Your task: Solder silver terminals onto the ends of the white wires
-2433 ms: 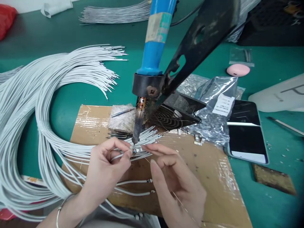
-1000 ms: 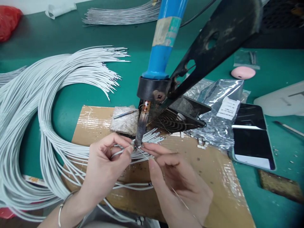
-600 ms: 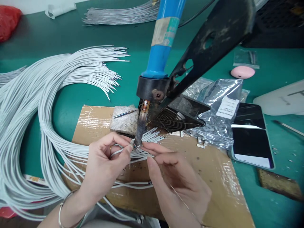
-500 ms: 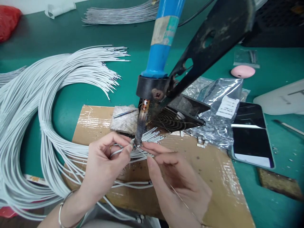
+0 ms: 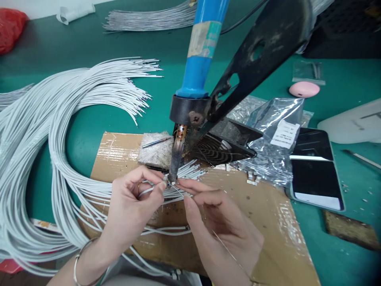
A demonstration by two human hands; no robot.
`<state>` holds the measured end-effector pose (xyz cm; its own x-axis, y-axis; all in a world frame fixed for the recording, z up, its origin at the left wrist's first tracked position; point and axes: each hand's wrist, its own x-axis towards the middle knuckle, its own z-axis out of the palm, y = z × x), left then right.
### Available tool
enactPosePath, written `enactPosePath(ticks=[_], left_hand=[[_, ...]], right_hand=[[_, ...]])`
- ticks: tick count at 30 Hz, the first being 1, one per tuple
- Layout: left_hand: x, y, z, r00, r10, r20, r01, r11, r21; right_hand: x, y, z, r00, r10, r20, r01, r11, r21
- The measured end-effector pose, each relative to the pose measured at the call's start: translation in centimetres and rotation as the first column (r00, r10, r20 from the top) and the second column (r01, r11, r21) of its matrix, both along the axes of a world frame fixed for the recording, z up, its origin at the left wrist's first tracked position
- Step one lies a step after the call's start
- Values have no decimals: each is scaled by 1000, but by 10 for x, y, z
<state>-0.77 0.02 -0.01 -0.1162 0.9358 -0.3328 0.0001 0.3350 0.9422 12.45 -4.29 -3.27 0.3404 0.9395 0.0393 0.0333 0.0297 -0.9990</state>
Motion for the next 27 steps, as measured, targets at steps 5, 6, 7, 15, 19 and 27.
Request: enactPosePath(ticks=[5,6,7,15,19,27], left_hand=[[0,-2,0,1000,3,1,-3,1000,-2],[0,-2,0,1000,6,4,-6,1000,-1],[0,-2,0,1000,9,5,-9,1000,-1],[2,2,2,1000,6,3,-6,1000,3],[2,2,1,1000,17,9,-17,1000,-9],[1,-2,2,1000,-3,-21,3,1000,-12]], right_hand=[[-1,0,0,1000,-6,-29,6,1000,-2],[-1,0,0,999,-11,-34,11,1000,-2],[-1,0,0,999,-15,-37,15,1000,-1],[0,1,0,1000,-6,-9,6,1000,12],[0,0,-1,1000,-7,-13,7,1000,-1],[0,1,0,1000,-8,-11,8,1000,13]])
